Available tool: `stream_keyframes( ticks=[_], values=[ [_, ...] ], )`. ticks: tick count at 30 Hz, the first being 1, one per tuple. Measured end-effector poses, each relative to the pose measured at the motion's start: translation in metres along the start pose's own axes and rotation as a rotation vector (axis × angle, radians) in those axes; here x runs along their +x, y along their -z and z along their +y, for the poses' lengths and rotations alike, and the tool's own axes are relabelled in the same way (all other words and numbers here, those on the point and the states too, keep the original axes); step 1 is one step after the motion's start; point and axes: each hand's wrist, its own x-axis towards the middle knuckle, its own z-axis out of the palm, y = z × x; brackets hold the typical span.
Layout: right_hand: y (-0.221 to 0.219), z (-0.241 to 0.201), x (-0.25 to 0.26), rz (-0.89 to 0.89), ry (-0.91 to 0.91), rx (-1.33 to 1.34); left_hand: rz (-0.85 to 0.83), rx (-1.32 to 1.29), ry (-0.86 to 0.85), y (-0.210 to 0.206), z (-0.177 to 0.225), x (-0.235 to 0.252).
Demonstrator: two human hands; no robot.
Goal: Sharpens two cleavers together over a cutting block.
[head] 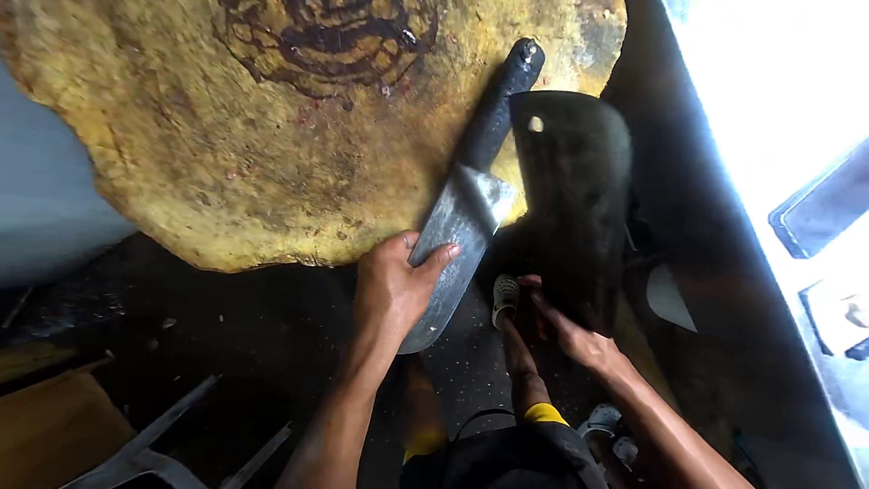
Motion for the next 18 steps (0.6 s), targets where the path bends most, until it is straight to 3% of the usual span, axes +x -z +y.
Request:
stream_keyframes(
  ticks=[7, 12, 18],
  values=[
    [0.007, 0.004, 0.030, -0.045, 0.082, -0.196, 0.043, 0.025, 0.089, -0.001, -0.005, -0.001],
    [0.013, 0.006, 0.040, -0.081, 0.114, -0.268, -0.185, -0.096, 0.158, 0.003, -0.029, 0.002],
    [0.027, -0.010, 0.035, -0.024, 0.154, -0.338, -0.179, -0.117, 0.102, 0.007, -0.041, -0.002]
  ],
)
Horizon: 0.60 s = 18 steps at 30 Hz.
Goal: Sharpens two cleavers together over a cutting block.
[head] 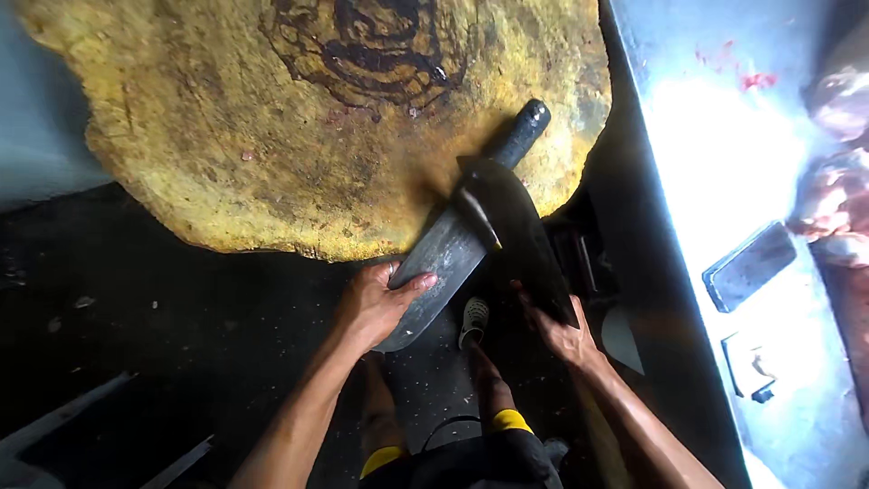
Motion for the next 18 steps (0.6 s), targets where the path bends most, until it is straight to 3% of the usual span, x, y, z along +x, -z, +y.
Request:
stream_keyframes(
  ticks=[9, 18],
  values=[
    [-0.001, -0.012, 0.017, -0.042, 0.200, -0.046, -0.044, 0.045, -0.056, 0.019, -0.007, 0.009],
    [-0.001, -0.012, 0.027, -0.034, 0.153, -0.189, -0.048, 0.092, -0.031, 0.021, -0.001, 0.008]
  ],
)
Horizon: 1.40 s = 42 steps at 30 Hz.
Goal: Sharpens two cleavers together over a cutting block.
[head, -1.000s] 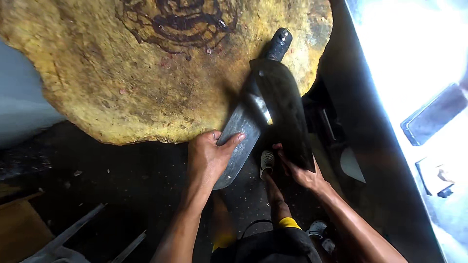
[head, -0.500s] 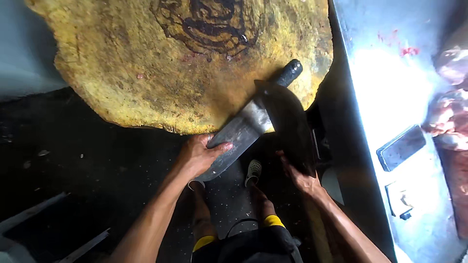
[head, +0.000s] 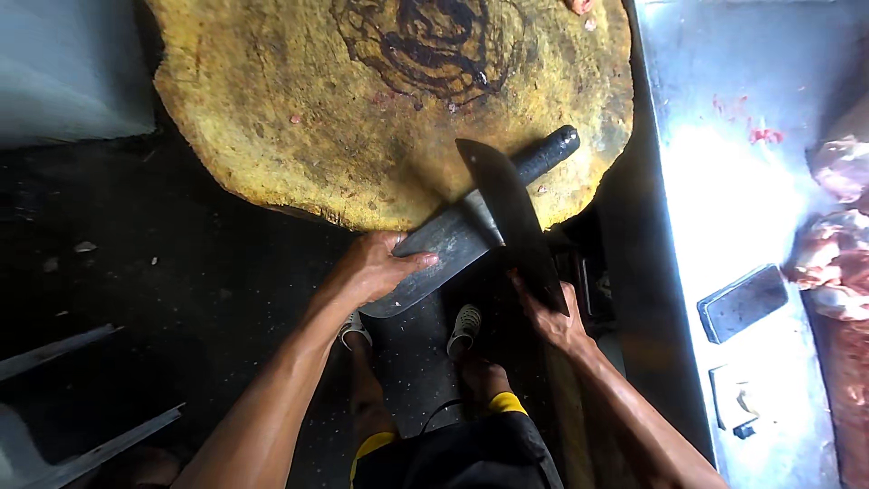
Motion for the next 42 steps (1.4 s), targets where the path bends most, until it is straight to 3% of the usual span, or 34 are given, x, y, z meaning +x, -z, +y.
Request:
stream_keyframes(
  ticks=[5, 10, 16, 20, 26, 31, 37, 42],
  values=[
    [-0.005, 0.000, -0.003, 0.055, 0.172, 0.006, -0.009, 0.017, -0.002, 0.000, 0.000, 0.001],
    [-0.006, 0.004, -0.006, 0.044, 0.071, -0.160, -0.011, 0.011, 0.015, 0.003, 0.003, 0.000],
    [-0.009, 0.004, -0.012, 0.119, 0.178, -0.106, -0.017, 0.012, -0.001, 0.001, -0.002, 0.002],
    [-0.009, 0.014, -0.010, 0.080, 0.076, -0.218, -0.022, 0.007, 0.039, 0.003, 0.004, -0.001],
    [-0.005, 0.000, -0.016, 0.130, 0.175, -0.133, -0.024, 0.030, -0.015, 0.002, -0.001, 0.003],
    [-0.007, 0.011, -0.010, 0.077, 0.078, -0.220, -0.038, 0.010, 0.045, 0.005, 0.003, 0.000],
    [-0.007, 0.006, -0.014, 0.133, 0.172, -0.145, -0.031, 0.024, 0.001, 0.003, -0.001, 0.003],
    [-0.010, 0.016, -0.012, 0.070, 0.106, -0.192, -0.031, 0.025, 0.034, 0.005, 0.001, 0.002]
  ],
)
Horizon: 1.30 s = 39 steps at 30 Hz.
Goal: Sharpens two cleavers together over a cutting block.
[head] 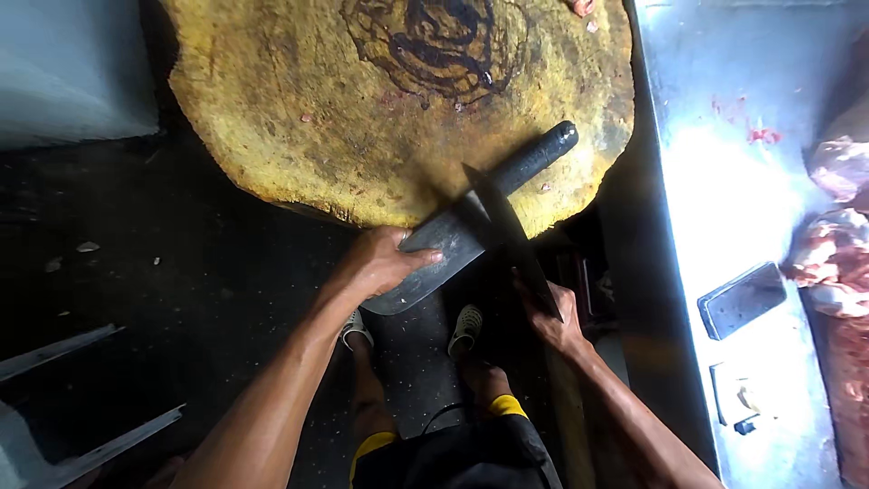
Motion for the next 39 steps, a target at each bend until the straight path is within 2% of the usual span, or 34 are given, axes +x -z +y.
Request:
stream_keyframes(
  ticks=[5, 10, 16, 21, 26, 31, 36, 39],
  values=[
    [0.003, -0.009, -0.002, 0.093, 0.077, 0.063, 0.001, -0.008, -0.031, -0.001, -0.001, 0.000],
    [0.001, 0.002, 0.000, -0.011, -0.007, -0.019, -0.002, -0.004, 0.015, 0.001, 0.002, -0.003],
    [0.000, -0.008, -0.006, 0.100, 0.067, 0.032, 0.011, 0.005, -0.038, -0.002, -0.005, 0.001],
    [-0.001, -0.005, -0.004, 0.025, -0.037, -0.048, 0.017, -0.007, -0.021, -0.001, -0.003, 0.000],
    [0.003, -0.015, -0.005, 0.093, 0.037, 0.038, 0.016, -0.014, -0.037, -0.002, -0.005, 0.000],
    [0.001, -0.008, -0.001, 0.008, -0.050, -0.048, 0.018, -0.011, 0.000, 0.001, -0.002, -0.003],
    [0.005, -0.017, -0.004, 0.105, 0.033, 0.050, 0.027, -0.008, -0.036, -0.001, -0.005, 0.001],
    [-0.002, -0.004, -0.004, 0.057, 0.019, -0.014, 0.019, -0.004, -0.021, -0.001, -0.005, 0.000]
  ],
)
